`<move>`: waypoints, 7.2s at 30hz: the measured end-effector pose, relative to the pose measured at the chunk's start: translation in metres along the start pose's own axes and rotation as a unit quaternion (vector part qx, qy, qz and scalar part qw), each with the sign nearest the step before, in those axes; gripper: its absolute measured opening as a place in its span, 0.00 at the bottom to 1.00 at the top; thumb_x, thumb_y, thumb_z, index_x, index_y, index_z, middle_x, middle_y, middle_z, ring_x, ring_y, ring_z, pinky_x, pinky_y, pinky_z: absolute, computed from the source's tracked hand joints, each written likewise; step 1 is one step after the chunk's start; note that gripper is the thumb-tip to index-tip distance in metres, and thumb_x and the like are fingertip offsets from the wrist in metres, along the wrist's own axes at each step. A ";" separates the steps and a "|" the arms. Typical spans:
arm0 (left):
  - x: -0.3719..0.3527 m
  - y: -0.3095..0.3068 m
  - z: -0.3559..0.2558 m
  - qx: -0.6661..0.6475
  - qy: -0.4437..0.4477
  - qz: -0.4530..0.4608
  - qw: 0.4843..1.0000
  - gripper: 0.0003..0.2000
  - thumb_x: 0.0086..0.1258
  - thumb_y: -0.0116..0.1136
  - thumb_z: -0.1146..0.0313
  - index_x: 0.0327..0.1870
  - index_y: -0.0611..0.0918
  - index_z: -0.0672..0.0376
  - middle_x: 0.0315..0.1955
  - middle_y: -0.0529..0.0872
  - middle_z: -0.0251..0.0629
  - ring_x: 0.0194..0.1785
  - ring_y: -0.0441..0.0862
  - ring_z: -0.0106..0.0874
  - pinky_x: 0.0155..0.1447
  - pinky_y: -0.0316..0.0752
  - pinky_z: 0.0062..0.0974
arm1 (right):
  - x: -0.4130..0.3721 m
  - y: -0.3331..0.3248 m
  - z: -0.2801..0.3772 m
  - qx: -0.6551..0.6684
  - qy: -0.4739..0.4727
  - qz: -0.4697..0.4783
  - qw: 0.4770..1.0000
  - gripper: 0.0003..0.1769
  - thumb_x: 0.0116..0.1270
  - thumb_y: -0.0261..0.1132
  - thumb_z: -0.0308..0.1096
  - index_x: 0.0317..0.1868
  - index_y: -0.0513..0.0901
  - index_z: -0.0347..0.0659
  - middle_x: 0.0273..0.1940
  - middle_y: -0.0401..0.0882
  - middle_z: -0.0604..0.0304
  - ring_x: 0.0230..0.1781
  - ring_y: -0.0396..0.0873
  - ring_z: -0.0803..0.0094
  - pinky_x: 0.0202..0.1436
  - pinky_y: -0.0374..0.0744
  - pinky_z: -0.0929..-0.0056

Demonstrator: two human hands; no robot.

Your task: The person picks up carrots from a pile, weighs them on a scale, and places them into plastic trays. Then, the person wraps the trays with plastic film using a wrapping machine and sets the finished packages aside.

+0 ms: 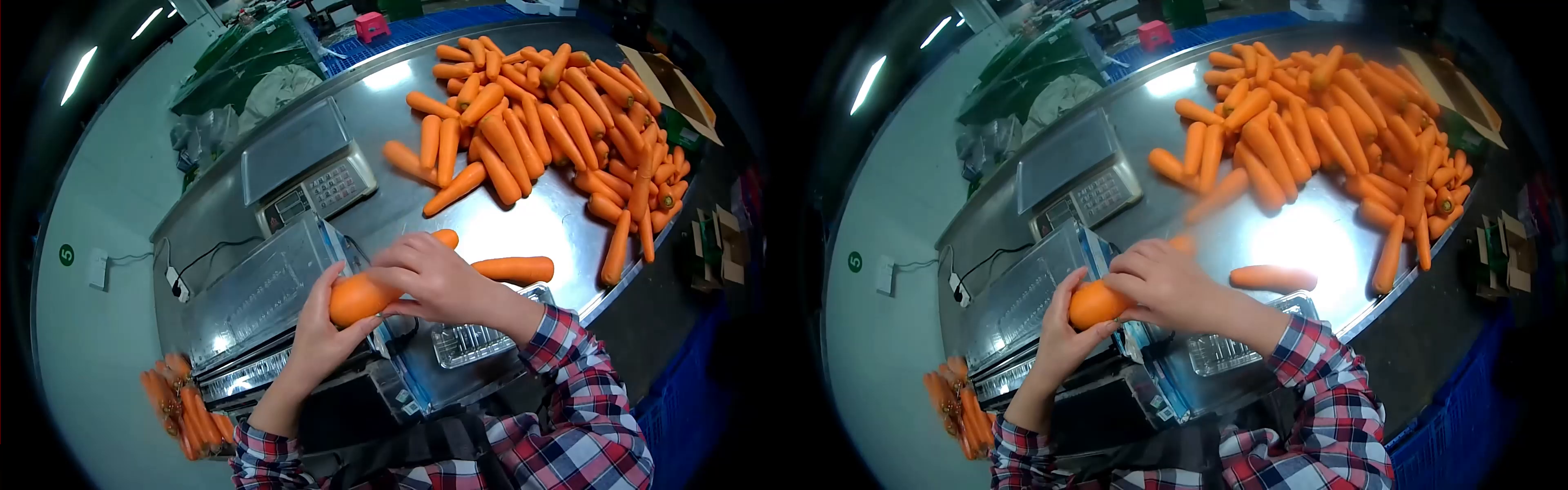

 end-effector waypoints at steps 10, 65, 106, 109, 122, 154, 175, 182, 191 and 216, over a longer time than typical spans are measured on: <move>-0.009 -0.010 -0.008 0.093 0.070 0.058 0.992 0.38 0.51 0.70 0.65 0.63 0.64 0.66 0.47 0.74 0.50 0.52 0.74 0.46 0.58 0.68 0.33 | 0.010 0.003 -0.011 0.143 0.128 -0.028 0.981 0.07 0.57 0.66 0.27 0.36 0.78 0.38 0.33 0.77 0.59 0.34 0.77 0.63 0.40 0.75 0.70; -0.032 -0.043 -0.019 0.000 -0.011 -0.104 0.994 0.22 0.53 0.70 0.62 0.44 0.77 0.65 0.36 0.81 0.40 0.39 0.80 0.28 0.45 0.75 0.23 | 0.017 0.004 0.034 0.209 0.044 -0.046 0.976 0.05 0.58 0.63 0.23 0.34 0.76 0.37 0.38 0.74 0.57 0.38 0.74 0.68 0.43 0.73 0.76; -0.096 -0.187 0.165 0.165 -0.205 -0.106 0.959 0.26 0.60 0.62 0.60 0.58 0.72 0.62 0.55 0.74 0.49 0.60 0.71 0.43 0.63 0.64 0.32 | -0.190 -0.031 -0.322 -0.147 0.560 -0.158 0.800 0.26 0.55 0.68 0.47 0.44 0.75 0.34 0.34 0.79 0.53 0.29 0.78 0.64 0.32 0.77 0.68; -0.102 -0.203 0.160 0.174 -0.138 -0.112 0.968 0.26 0.55 0.65 0.65 0.55 0.72 0.61 0.54 0.74 0.47 0.60 0.70 0.42 0.64 0.64 0.31 | -0.159 -0.019 -0.262 0.082 0.595 -0.154 0.785 0.22 0.59 0.65 0.46 0.45 0.75 0.37 0.31 0.75 0.64 0.25 0.72 0.80 0.26 0.72 0.81; -0.115 -0.195 0.193 0.179 -0.071 -0.118 0.974 0.28 0.57 0.66 0.62 0.58 0.71 0.58 0.59 0.71 0.47 0.70 0.60 0.44 0.69 0.58 0.35 | 0.103 0.143 -0.028 0.059 0.181 0.209 0.959 0.32 0.53 0.70 0.37 0.57 0.71 0.37 0.47 0.73 0.50 0.51 0.72 0.56 0.57 0.69 0.66; -0.130 -0.213 0.143 0.034 0.058 -0.154 0.986 0.24 0.53 0.68 0.61 0.49 0.76 0.63 0.41 0.78 0.43 0.46 0.76 0.38 0.51 0.71 0.29 | 0.120 0.170 0.081 -0.062 0.047 0.038 0.996 0.29 0.59 0.66 0.45 0.57 0.73 0.37 0.54 0.73 0.46 0.54 0.72 0.49 0.57 0.71 0.60; -0.126 -0.043 0.014 -0.189 0.067 0.062 0.978 0.23 0.53 0.71 0.68 0.50 0.77 0.64 0.41 0.80 0.37 0.44 0.78 0.25 0.50 0.72 0.21 | -0.096 0.032 0.162 0.212 0.530 -0.022 0.821 0.21 0.68 0.50 0.42 0.51 0.79 0.37 0.26 0.76 0.62 0.21 0.72 0.81 0.26 0.72 0.82; -0.115 0.078 -0.046 -0.277 0.029 0.086 0.957 0.27 0.52 0.70 0.71 0.54 0.71 0.63 0.41 0.78 0.38 0.45 0.77 0.27 0.52 0.74 0.23 | -0.213 -0.045 0.160 0.326 0.520 -0.060 0.788 0.22 0.71 0.50 0.44 0.56 0.76 0.37 0.28 0.76 0.62 0.25 0.74 0.80 0.31 0.75 0.81; -0.079 0.302 -0.144 -0.402 -0.019 0.256 0.879 0.25 0.55 0.69 0.75 0.52 0.69 0.64 0.44 0.77 0.41 0.49 0.77 0.28 0.53 0.75 0.23 | -0.392 -0.133 0.177 0.469 0.570 -0.237 0.632 0.24 0.70 0.56 0.43 0.60 0.68 0.37 0.38 0.74 0.61 0.30 0.74 0.79 0.34 0.77 0.81; 0.166 0.608 -0.285 -0.415 0.040 0.292 0.861 0.27 0.61 0.63 0.77 0.60 0.65 0.70 0.54 0.69 0.43 0.60 0.72 0.32 0.55 0.77 0.23 | -0.519 -0.413 -0.054 0.567 0.505 -0.400 0.514 0.23 0.66 0.52 0.45 0.52 0.69 0.35 0.25 0.70 0.58 0.19 0.66 0.75 0.24 0.68 0.78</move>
Point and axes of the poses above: each hand's wrist, its own x-axis towards the middle knuckle, its own y-axis out of the palm, z = x × y, the point moved 6 cm from there along x, towards the middle knuckle
